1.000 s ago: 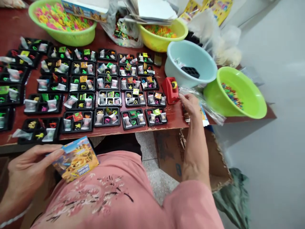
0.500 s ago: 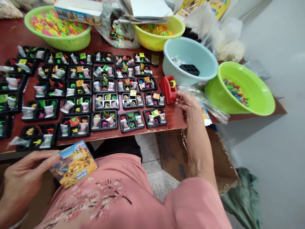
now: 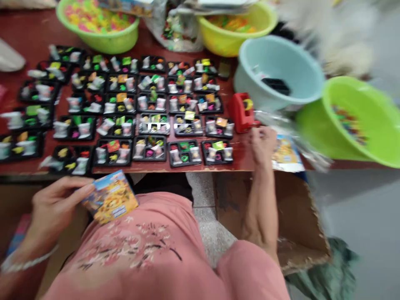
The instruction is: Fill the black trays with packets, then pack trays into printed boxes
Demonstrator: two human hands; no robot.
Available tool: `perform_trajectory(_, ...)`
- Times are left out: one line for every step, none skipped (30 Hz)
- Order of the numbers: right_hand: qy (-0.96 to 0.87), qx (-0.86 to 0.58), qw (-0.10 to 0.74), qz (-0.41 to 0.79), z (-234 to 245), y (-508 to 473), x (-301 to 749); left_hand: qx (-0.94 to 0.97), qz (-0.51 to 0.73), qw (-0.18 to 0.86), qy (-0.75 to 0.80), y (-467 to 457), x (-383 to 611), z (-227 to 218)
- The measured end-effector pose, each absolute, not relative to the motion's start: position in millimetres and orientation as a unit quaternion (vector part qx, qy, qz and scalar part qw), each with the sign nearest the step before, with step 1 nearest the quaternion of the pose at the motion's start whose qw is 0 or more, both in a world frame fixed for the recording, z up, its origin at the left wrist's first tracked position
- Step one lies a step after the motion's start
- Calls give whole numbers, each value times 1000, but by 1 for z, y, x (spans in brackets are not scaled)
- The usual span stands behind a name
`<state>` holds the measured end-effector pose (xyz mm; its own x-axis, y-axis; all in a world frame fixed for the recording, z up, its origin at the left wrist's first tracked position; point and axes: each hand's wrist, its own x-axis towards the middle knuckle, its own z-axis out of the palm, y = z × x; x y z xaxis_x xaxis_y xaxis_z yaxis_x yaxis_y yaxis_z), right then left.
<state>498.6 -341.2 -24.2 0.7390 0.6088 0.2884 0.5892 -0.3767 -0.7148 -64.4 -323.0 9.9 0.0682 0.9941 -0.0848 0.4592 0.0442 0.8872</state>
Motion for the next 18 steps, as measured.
perform_trajectory(-347, -821, 452, 27, -19, -341, 479, 607, 342, 416, 585, -323, -63, 12)
perform_trajectory(-326, -797, 506, 49, -14, -340, 454, 611, 355, 415, 573, -323, -61, 14)
perform_trajectory(-337, -764, 542, 98, -8, -339, 424, 622, 355, 417, 560, -321, -60, 15)
perform_trajectory(-384, -725, 546, 169, -1, -340, 389, 631, 359, 414, 549, -320, -59, 15)
perform_trajectory(-425, -681, 550, 230, 7, -342, 352, 637, 361, 414, 540, -319, -59, 15)
perform_trajectory(-456, -631, 539, 320, 14, -344, 313, 644, 363, 414, 531, -318, -59, 15)
perform_trajectory(-476, -578, 519, 412, 19, -347, 276, 650, 365, 413, 523, -318, -60, 14)
perform_trajectory(-490, -530, 487, 492, 22, -349, 241, 657, 365, 411, 516, -320, -61, 15)
perform_trajectory(-494, -490, 468, 545, 22, -349, 211, 664, 364, 409, 510, -322, -63, 16)
perform_trajectory(-492, -461, 453, 583, 20, -348, 187, 672, 359, 405, 506, -324, -64, 17)
perform_trajectory(-487, -441, 441, 611, 16, -346, 168, 679, 355, 399, 503, -327, -66, 18)
perform_trajectory(-478, -430, 434, 631, 12, -344, 155, 687, 350, 390, 503, -330, -67, 19)
perform_trajectory(-467, -426, 428, 646, 7, -342, 146, 696, 346, 378, 503, -333, -68, 21)
perform_trajectory(-455, -426, 423, 658, 4, -340, 141, 705, 344, 362, 503, -335, -69, 22)
perform_trajectory(-443, -429, 419, 666, 2, -339, 139, 718, 344, 343, 499, -337, -70, 23)
perform_trajectory(-434, -434, 417, 670, 2, -340, 138, 733, 346, 321, 489, -339, -71, 24)
perform_trajectory(-427, -442, 415, 670, 4, -341, 137, 751, 350, 301, 472, -341, -71, 25)
perform_trajectory(-423, -451, 415, 667, 6, -343, 137, 770, 353, 282, 451, -342, -72, 27)
